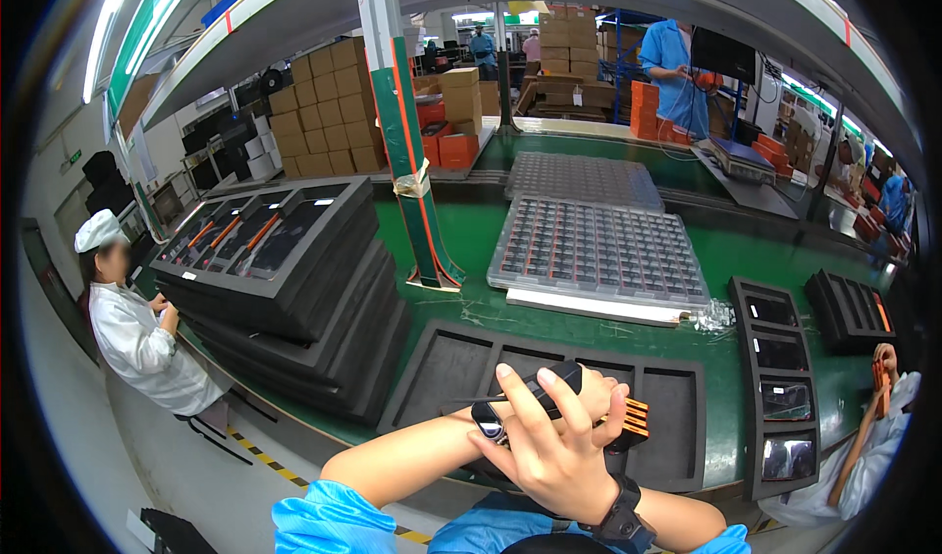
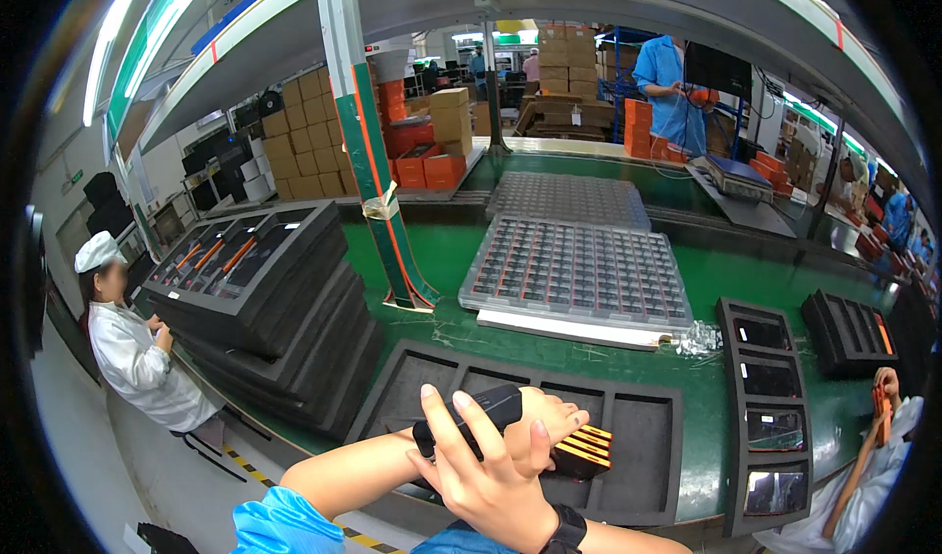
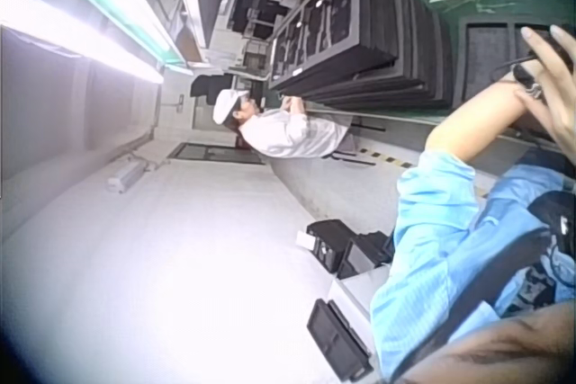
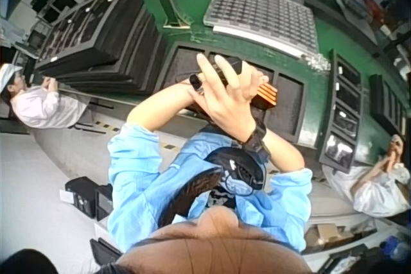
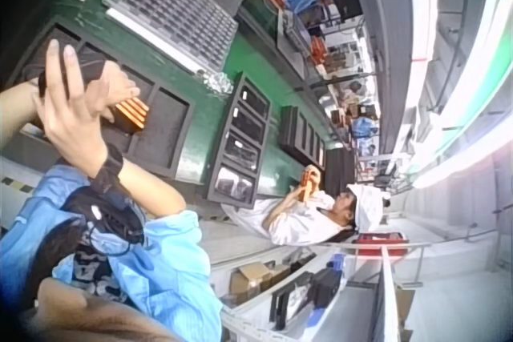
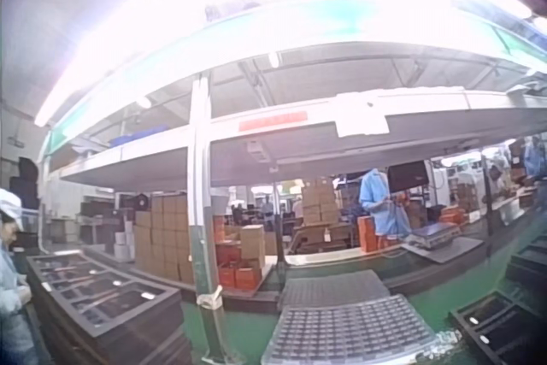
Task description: Organizing components and assembling mobile phone units into trays on a factory line.
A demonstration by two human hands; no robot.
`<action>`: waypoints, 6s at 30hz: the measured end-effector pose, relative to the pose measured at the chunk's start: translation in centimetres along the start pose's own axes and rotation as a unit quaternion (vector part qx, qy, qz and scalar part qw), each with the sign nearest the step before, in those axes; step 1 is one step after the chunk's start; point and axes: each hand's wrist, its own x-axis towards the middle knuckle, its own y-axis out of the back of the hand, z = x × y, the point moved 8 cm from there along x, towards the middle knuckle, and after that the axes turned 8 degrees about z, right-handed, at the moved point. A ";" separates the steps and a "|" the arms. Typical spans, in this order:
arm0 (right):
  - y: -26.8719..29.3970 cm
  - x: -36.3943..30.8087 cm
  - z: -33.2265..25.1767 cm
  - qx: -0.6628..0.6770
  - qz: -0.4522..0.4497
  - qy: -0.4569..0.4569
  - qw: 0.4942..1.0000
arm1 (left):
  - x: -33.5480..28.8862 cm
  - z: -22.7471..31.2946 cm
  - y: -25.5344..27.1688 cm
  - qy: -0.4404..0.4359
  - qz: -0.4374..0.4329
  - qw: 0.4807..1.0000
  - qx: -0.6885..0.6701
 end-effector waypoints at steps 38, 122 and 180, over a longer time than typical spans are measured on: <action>1.1 0.0 1.5 0.130 0.039 -0.133 0.982 | 0.7 0.8 -1.8 -0.118 0.008 0.957 0.263; -22.8 0.7 18.7 0.139 -0.179 0.092 0.970 | 3.8 1.2 -0.1 -0.005 -0.174 0.979 0.105; -23.7 0.2 19.1 0.187 -0.217 0.009 0.958 | 4.4 0.1 0.2 -0.027 -0.217 0.974 0.059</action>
